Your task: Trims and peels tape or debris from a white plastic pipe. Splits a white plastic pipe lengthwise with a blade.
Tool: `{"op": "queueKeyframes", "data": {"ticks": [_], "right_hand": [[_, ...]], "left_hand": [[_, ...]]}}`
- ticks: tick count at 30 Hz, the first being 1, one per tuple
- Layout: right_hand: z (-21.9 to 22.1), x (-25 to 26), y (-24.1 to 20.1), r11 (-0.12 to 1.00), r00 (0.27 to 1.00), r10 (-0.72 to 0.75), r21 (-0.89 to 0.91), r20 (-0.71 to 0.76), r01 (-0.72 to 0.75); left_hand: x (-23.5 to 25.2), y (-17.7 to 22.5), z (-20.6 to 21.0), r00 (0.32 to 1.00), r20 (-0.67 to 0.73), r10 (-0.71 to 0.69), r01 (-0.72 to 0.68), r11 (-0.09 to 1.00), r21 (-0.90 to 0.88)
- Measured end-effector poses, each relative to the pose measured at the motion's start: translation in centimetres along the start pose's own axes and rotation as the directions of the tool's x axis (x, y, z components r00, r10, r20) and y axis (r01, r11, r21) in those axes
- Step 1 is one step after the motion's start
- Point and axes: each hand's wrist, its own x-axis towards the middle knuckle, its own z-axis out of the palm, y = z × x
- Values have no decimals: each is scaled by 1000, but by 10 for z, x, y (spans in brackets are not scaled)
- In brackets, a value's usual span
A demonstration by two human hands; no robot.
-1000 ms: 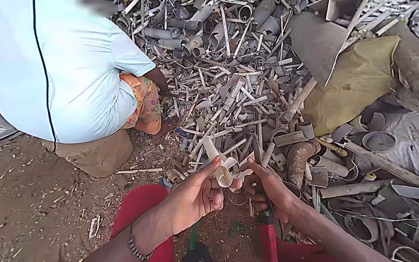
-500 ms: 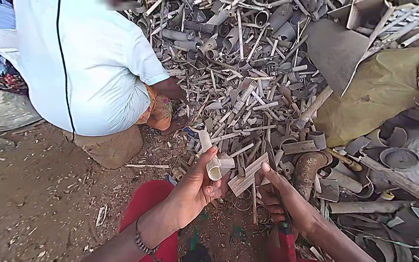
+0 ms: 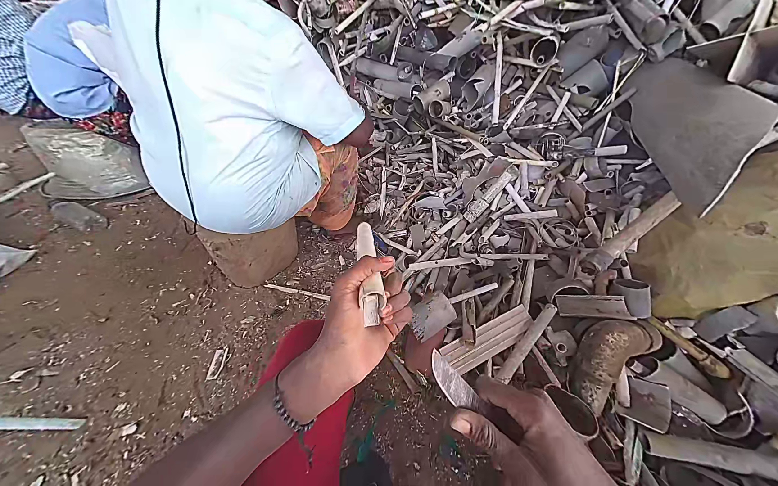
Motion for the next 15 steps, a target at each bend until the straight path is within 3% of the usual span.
{"op": "queueKeyframes", "data": {"ticks": [3,9,15], "right_hand": [[11,2,-8,991,999,-37,-131,-13,35],[23,9,-16,933,970,-195,-331,-142,139],[31,17,-15,786,897,-394,-580,-202,215]], "left_hand": [[-2,-4,-3,998,65,-21,20,1000,7],[-8,-20,9,986,-5,168,-165,976,143],[-4,-25,8,992,24,120,-120,993,-21]]}}
